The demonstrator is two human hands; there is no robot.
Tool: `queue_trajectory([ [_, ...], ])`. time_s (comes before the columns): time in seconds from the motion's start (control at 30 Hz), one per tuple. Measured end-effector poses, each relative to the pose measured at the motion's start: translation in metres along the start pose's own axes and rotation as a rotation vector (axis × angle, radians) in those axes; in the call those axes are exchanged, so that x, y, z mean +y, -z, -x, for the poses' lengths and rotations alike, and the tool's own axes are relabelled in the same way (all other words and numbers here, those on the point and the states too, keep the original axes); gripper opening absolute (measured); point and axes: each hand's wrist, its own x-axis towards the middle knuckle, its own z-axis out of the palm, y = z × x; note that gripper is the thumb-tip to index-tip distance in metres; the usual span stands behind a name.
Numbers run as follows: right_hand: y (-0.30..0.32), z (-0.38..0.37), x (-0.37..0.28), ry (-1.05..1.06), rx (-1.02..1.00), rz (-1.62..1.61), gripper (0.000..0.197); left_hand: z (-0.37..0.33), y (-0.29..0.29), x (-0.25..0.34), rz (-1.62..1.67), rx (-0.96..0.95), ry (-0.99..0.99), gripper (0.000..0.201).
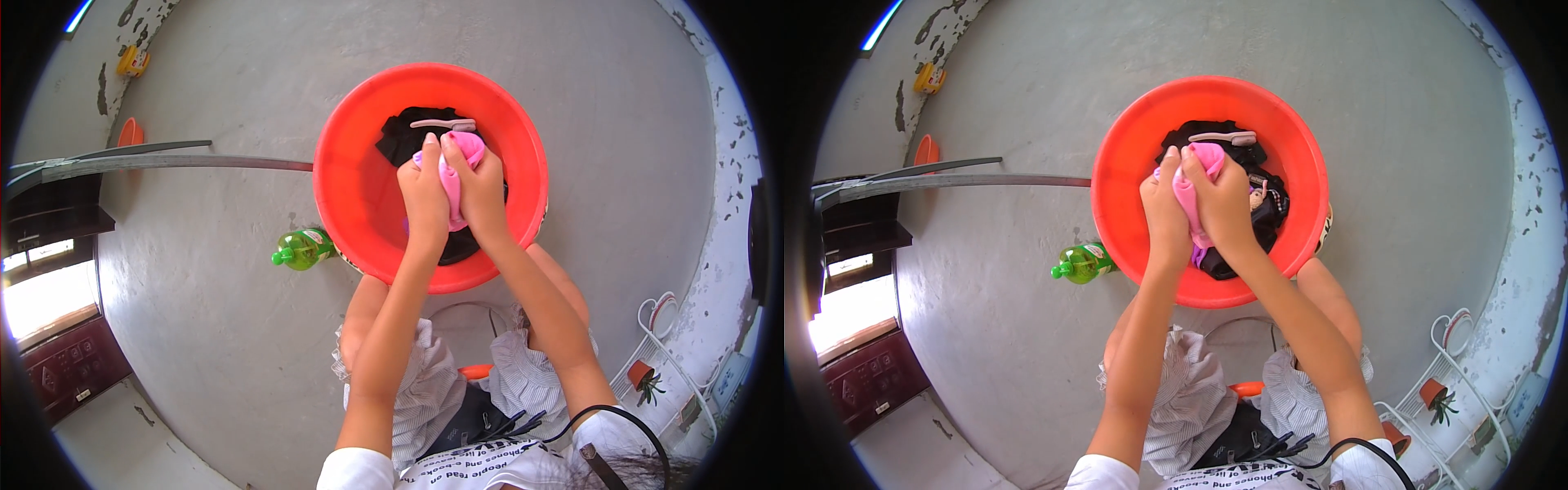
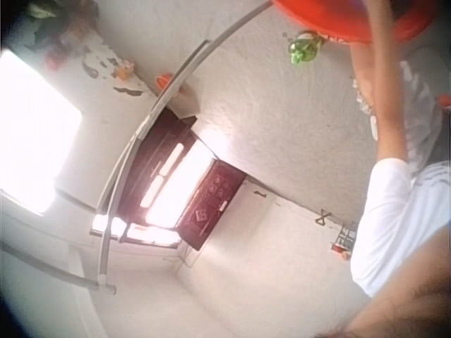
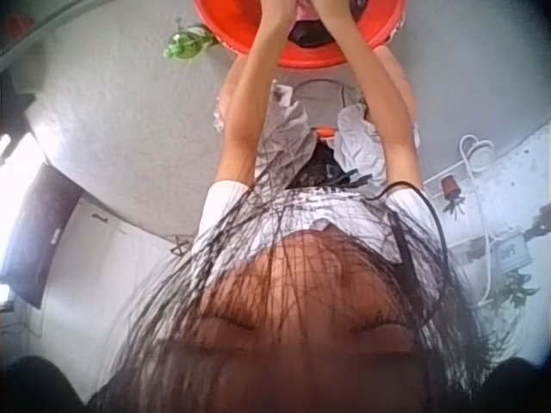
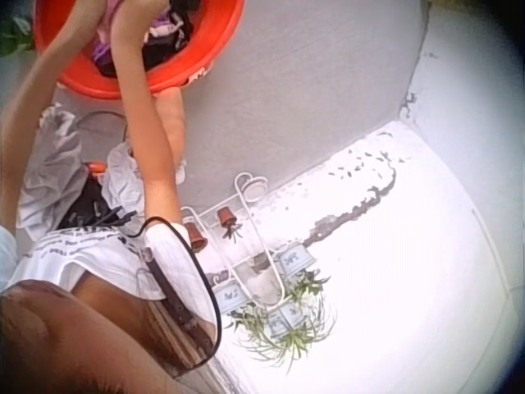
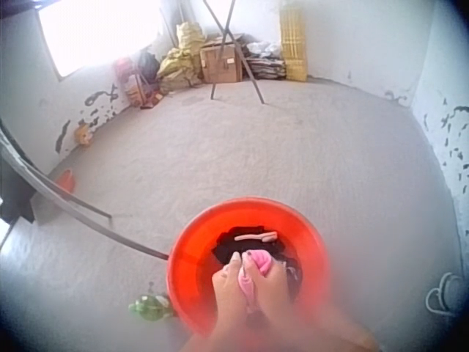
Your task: The person hand-washes laundry by scrubbing and rubbing a garment by hand over a basin of water.
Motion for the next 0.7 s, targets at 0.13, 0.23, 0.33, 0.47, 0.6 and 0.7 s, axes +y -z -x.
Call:
queue_trajectory([
  [0.13,0.007,-0.010,0.001,-0.051,-0.045,-0.029,0.024,0.003,-0.001,-0.006,-0.044,-0.016,0.092,0.032],
  [0.23,0.000,-0.007,0.001,-0.007,-0.007,0.008,0.023,0.001,0.002,-0.001,-0.044,-0.011,0.063,0.032],
  [0.33,-0.005,-0.002,0.000,0.046,0.006,0.003,0.025,0.000,0.004,0.005,-0.022,0.004,0.039,0.031],
  [0.47,-0.012,0.011,-0.002,0.079,-0.001,0.067,0.026,-0.006,0.013,0.011,0.069,0.043,0.048,0.030],
  [0.6,-0.012,0.016,-0.001,0.148,-0.066,0.170,0.027,-0.010,0.016,0.012,0.080,0.034,0.079,0.035],
  [0.7,-0.007,0.013,-0.004,0.086,-0.064,0.181,0.027,-0.007,0.013,0.010,0.022,-0.007,0.045,0.034],
])
